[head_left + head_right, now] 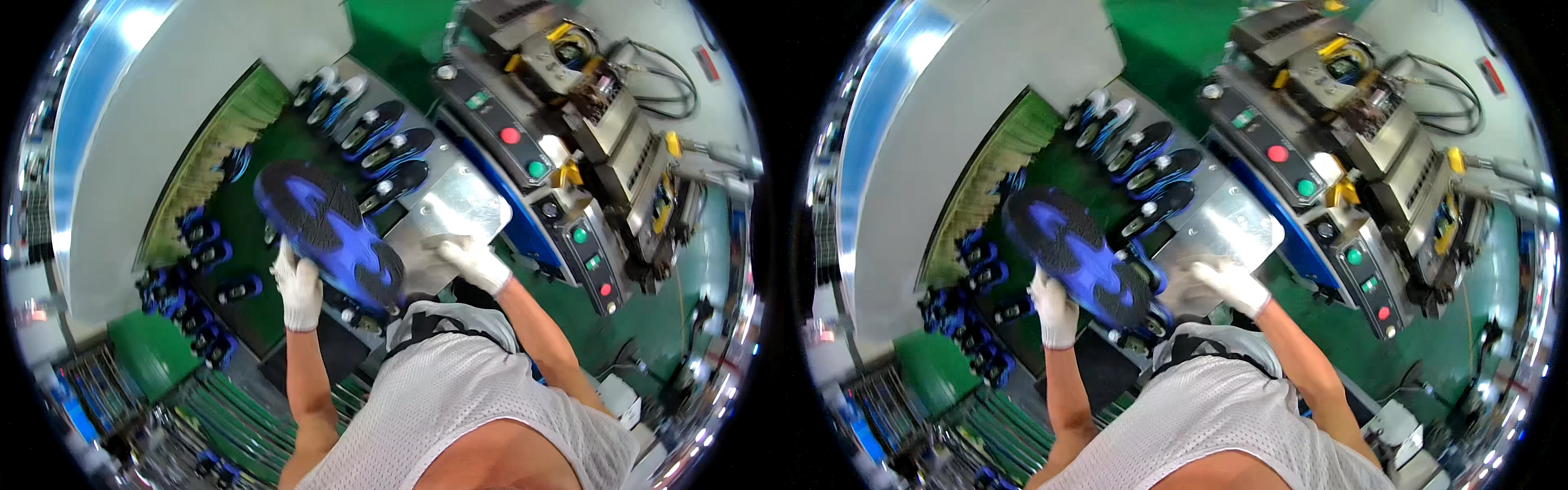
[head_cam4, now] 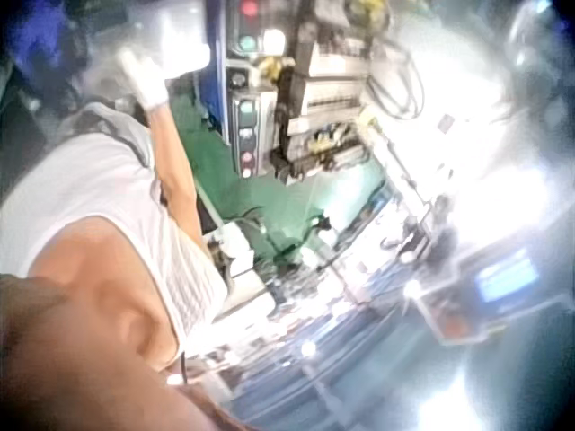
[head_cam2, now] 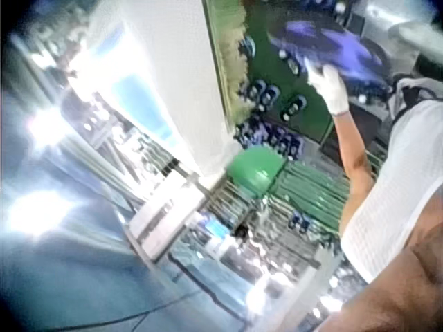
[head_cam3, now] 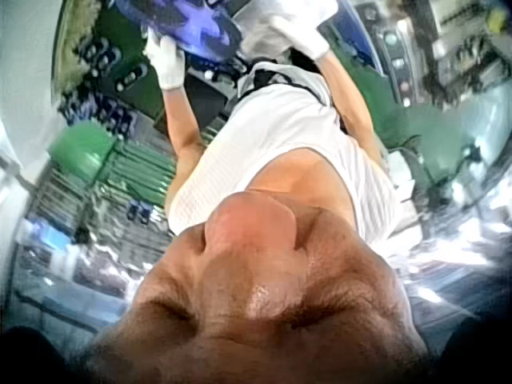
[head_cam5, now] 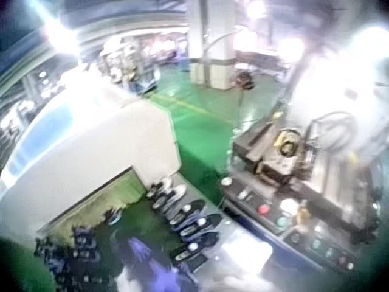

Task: The person repeatedly picks up blue and black sneakers from a table, places them into a machine, and removes them after processing. The person then places the processed sneakers onto a conveyor belt or rack.

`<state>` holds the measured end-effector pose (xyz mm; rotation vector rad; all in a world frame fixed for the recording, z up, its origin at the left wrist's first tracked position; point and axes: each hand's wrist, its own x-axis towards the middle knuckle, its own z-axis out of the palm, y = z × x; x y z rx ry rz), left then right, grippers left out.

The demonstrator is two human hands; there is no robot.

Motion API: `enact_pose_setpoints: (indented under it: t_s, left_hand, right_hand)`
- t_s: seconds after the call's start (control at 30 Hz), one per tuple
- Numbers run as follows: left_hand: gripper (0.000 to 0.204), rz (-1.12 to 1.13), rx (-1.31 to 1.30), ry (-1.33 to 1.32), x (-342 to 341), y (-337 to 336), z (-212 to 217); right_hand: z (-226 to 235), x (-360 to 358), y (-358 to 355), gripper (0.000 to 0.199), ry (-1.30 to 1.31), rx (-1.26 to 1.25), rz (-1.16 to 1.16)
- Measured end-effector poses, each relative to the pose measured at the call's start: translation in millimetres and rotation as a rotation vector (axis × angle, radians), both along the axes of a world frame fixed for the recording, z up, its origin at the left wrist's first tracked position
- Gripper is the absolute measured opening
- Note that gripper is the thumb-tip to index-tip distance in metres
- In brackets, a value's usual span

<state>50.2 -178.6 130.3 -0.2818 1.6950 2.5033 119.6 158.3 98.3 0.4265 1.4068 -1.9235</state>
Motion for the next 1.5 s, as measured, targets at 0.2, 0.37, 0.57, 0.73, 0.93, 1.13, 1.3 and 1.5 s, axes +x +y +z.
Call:
enact_pose_setpoints:
  t_s: [0.2, 0.37, 0.57, 0.73, 0.93, 1.13, 1.3, 1.5]
  left_hand:
    - [0.093, -0.221, 0.411, 0.275, 4.9, 154.5, 82.0]
    - [0.078, -0.516, 0.172, 0.204, -39.8, 267.2, 93.5]
    - [0.062, -0.749, -0.364, 0.645, -193.0, 465.3, 98.5]
    - [0.076, -0.714, -0.97, 0.936, -313.9, 625.5, 48.0]
    - [0.084, -0.642, -1.323, 0.825, -358.9, 723.3, -61.5]
    - [0.07, -0.653, -1.299, 0.7, -381.5, 703.2, 20.6]
    - [0.066, -0.45, -1.005, 0.842, -308.8, 589.9, 112.4]
    - [0.053, -0.252, -0.819, 0.74, -203.9, 413.0, 87.9]
  right_hand:
    - [4.5, 9.7, 0.1, 0.06, 0.217, -0.527, -0.09]
    - [32.5, 33.7, 109.0, 0.079, 0.114, -0.689, -0.422]
    - [74.0, 51.9, 236.6, 0.094, 0.224, -0.46, -0.836]
    - [86.3, 88.0, 292.6, 0.082, 0.353, -0.458, -1.161]
    - [87.4, 123.4, 315.7, 0.076, 0.35, -0.277, -1.433]
    - [73.4, 102.5, 328.8, 0.056, 0.289, -0.24, -1.377]
    - [128.9, 14.2, 320.6, 0.052, 0.198, -0.278, -1.365]
    - [145.0, -179.6, 354.7, 0.031, 0.415, -0.288, -1.075]
